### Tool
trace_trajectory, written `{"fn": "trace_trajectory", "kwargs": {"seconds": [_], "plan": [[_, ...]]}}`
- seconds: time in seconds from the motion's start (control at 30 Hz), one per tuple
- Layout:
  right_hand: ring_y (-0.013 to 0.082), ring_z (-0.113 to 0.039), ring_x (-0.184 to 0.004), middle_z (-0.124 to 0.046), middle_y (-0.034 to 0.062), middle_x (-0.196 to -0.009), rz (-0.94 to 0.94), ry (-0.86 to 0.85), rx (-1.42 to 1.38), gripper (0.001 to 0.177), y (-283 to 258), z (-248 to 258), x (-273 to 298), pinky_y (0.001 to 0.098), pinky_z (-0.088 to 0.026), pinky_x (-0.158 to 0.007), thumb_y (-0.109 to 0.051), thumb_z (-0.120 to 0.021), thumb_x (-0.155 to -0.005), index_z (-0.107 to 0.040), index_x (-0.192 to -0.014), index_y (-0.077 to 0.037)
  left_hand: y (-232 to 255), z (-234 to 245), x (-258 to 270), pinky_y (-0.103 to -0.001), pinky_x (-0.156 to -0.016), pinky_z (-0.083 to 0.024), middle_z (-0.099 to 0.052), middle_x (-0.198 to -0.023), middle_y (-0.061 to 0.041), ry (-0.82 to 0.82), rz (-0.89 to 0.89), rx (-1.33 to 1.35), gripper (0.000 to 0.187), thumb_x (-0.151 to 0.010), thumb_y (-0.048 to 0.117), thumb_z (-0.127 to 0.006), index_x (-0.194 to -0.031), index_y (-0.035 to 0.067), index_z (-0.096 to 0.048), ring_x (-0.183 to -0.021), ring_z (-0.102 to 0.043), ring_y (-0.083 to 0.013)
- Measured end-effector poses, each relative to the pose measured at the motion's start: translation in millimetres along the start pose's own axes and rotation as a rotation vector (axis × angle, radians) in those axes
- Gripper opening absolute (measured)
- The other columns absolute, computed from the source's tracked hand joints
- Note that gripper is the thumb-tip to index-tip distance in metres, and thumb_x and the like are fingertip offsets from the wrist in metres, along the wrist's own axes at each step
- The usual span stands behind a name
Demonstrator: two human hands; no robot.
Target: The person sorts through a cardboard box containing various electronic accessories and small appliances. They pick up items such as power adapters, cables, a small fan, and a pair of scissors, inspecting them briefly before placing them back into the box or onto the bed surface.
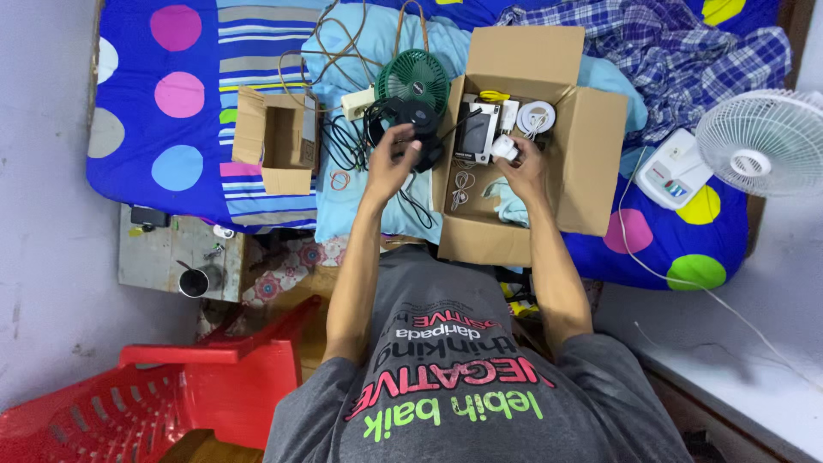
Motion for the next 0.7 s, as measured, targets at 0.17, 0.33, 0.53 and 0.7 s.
{"fn": "trace_trajectory", "kwargs": {"seconds": [0.17,0.33,0.53,0.7], "plan": [[0.0127,-0.071,-0.117,-0.074,0.0073,-0.128,0.06,-0.162,-0.142,0.056,-148.6,-26.9,34.1,0.0289,-0.058,-0.103,-0.009,-0.085,-0.097,-0.062,-0.148,0.001,110.1,-49.1,42.0,-0.043,-0.119,-0.052,-0.058,-0.158,-0.015,-0.418,-0.469,-0.152,0.091,-0.089,0.021,-0.098,-0.164,0.013,-0.047,-0.144,-0.06,-0.0297],[0.0078,-0.068,-0.109,-0.075,0.0042,-0.121,0.069,-0.208,-0.156,0.048,-194.7,-33.0,62.5,0.0257,-0.055,-0.093,-0.023,-0.079,-0.104,-0.065,-0.143,0.0,152.3,-68.1,62.0,-0.036,-0.104,-0.058,-0.063,-0.148,-0.01,-0.481,-0.4,-0.067,0.086,-0.085,0.013,-0.095,-0.16,0.013,-0.054,-0.13,-0.068,-0.0222],[0.0063,-0.064,-0.1,-0.075,0.0014,-0.117,-0.031,-0.155,-0.176,0.055,-162.7,-36.7,83.4,0.0247,-0.052,-0.087,-0.045,-0.077,-0.105,-0.07,-0.138,-0.002,141.7,-77.5,66.5,-0.031,-0.095,-0.062,-0.072,-0.138,-0.004,-0.479,-0.436,-0.003,0.067,-0.091,0.008,-0.095,-0.153,0.013,-0.068,-0.119,-0.072,-0.0153],[0.0102,-0.067,-0.114,-0.07,0.0048,-0.131,0.043,-0.048,-0.613,0.062,-176.5,-42.5,101.1,0.0274,-0.055,-0.091,-0.038,-0.088,-0.097,-0.057,-0.143,-0.01,84.6,-101.9,67.5,-0.03,-0.085,-0.058,-0.066,-0.137,0.0,-0.443,-0.117,0.39,0.069,-0.102,0.013,-0.076,-0.164,0.017,-0.046,-0.109,-0.067,-0.0123]]}}
Point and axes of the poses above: each hand's wrist, its own x-axis away from the middle knuckle, its own z-axis out of the back of the hand, y = z × x, the point moved 10 cm from there along -x, towards the middle knuckle
